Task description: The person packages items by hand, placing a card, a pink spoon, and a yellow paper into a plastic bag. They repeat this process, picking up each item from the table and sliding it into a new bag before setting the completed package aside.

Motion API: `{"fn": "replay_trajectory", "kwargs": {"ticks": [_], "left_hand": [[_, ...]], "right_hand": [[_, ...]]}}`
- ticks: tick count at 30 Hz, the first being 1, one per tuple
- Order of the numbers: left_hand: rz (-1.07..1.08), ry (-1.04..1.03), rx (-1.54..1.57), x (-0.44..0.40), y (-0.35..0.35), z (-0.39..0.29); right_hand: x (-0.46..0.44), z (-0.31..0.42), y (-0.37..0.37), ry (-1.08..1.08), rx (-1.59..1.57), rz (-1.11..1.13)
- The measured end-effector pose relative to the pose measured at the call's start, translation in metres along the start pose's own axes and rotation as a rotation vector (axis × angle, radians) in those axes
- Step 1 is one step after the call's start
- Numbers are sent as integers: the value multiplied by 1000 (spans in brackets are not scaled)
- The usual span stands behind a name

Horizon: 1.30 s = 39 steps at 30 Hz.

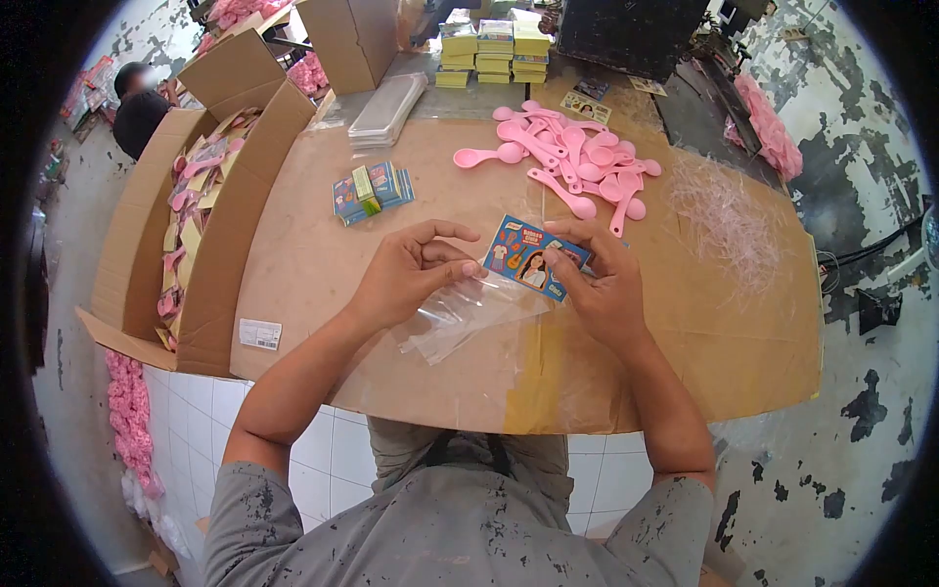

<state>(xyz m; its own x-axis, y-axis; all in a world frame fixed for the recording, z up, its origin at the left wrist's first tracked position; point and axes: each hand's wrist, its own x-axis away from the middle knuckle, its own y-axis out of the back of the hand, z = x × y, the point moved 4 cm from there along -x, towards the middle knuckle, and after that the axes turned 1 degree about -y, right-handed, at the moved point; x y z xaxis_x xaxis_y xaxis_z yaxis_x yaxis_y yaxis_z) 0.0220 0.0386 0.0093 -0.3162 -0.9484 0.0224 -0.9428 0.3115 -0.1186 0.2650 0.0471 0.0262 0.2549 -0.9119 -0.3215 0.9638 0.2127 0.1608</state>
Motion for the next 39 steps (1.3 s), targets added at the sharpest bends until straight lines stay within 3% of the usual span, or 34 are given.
{"fn": "replay_trajectory", "kwargs": {"ticks": [2, 8, 11, 14, 17, 23, 39], "left_hand": [[-5, 3, 11, 2, -3, -2], [28, -65, -231, 9, -12, -7], [96, -159, -366, 9, -14, -3], [52, -67, -91, 9, -13, -6], [86, -87, -84, 8, -11, -4], [94, -91, -166, 8, -11, -5], [88, -210, -380, 8, -10, -5]], "right_hand": [[1, -3, 0, 4, -17, 26], [-1, 13, -14, 221, 358, 214], [-2, 13, -20, 145, 348, 259], [-5, 19, -7, 211, 381, 233], [-3, 24, -8, 224, 333, 204], [-4, 21, -2, 235, 424, 247], [0, 25, -8, 261, 307, 433]]}}
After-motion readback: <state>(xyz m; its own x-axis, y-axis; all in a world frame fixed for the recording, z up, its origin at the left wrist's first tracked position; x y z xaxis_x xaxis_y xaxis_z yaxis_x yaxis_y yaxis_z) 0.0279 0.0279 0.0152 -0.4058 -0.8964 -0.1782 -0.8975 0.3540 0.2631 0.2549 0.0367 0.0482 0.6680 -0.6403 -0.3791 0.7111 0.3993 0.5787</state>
